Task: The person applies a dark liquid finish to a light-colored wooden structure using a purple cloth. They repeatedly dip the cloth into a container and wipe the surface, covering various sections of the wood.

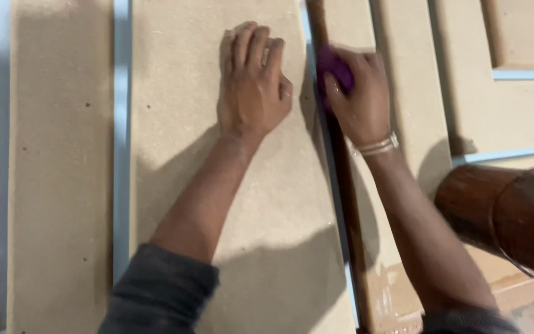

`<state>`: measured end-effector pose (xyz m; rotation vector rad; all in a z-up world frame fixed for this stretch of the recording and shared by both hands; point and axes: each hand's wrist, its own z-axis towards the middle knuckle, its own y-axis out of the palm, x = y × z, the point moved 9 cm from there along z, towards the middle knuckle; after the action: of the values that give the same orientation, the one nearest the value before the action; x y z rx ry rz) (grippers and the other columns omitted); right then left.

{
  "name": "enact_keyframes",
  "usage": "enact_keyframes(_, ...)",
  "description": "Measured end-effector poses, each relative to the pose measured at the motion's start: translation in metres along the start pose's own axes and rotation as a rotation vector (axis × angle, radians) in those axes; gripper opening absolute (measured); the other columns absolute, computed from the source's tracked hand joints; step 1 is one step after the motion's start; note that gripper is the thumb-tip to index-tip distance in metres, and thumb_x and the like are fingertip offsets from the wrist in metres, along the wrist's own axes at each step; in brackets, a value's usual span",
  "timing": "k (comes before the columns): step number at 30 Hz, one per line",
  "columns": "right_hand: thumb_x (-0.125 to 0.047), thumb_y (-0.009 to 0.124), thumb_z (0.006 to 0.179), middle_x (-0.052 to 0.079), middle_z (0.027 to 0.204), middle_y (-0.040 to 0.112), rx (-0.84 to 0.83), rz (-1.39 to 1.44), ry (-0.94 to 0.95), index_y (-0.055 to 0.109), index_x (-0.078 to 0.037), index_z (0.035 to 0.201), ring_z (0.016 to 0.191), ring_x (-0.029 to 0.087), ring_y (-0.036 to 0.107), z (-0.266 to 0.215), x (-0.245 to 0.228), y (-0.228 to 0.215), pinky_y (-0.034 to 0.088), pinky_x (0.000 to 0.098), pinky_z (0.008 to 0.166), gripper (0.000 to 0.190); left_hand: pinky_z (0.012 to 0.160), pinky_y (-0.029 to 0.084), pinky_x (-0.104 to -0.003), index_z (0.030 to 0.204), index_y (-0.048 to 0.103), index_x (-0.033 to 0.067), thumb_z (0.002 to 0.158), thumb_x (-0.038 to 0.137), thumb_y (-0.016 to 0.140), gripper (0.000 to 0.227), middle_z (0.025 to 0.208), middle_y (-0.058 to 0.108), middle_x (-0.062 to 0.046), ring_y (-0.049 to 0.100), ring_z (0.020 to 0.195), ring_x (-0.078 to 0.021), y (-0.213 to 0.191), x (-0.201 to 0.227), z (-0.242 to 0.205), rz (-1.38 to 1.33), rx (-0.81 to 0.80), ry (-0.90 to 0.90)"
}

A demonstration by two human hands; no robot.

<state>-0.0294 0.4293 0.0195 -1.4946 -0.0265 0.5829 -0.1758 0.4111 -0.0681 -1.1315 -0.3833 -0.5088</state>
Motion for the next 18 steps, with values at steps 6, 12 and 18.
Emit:
enact_keyframes(6,-0.024,0.076,0.094,0.021,0.105,0.060,-0.314,-0.461,0.102,0.068,-0.012,0.131,0.078,0.035,0.069,0.025,0.010,0.048,0.059,0.0439,0.059,0.039,0.129,0.017,-0.058,0.132,0.059,0.0022,0.088,0.024,0.075,0.052,0.145,0.049,-0.021,0.035,0.146,-0.0360,-0.003,-0.004,0.000,-0.086,-0.064,-0.072)
enact_keyframes(12,-0.021,0.080,0.094,0.018,0.109,0.064,-0.209,-0.496,0.037,0.068,-0.010,0.126,0.075,0.028,0.070,-0.007,0.001,0.042,0.060,0.0378,0.057,0.036,0.126,0.018,-0.059,0.129,0.060,0.0035,0.084,0.029,0.075,0.055,0.144,0.051,-0.021,0.037,0.143,-0.0374,-0.012,-0.006,0.005,-0.175,-0.132,-0.133)
enact_keyframes(18,-0.031,0.073,0.099,0.021,0.093,0.072,-0.186,-0.587,-0.021,0.072,-0.005,0.105,0.070,0.029,0.070,0.180,0.067,0.108,0.059,0.0404,0.058,0.027,0.127,0.017,-0.058,0.130,0.060,0.0039,0.081,0.029,0.073,0.056,0.143,0.051,-0.019,0.036,0.145,-0.0343,-0.012,-0.006,0.005,-0.184,-0.149,-0.137)
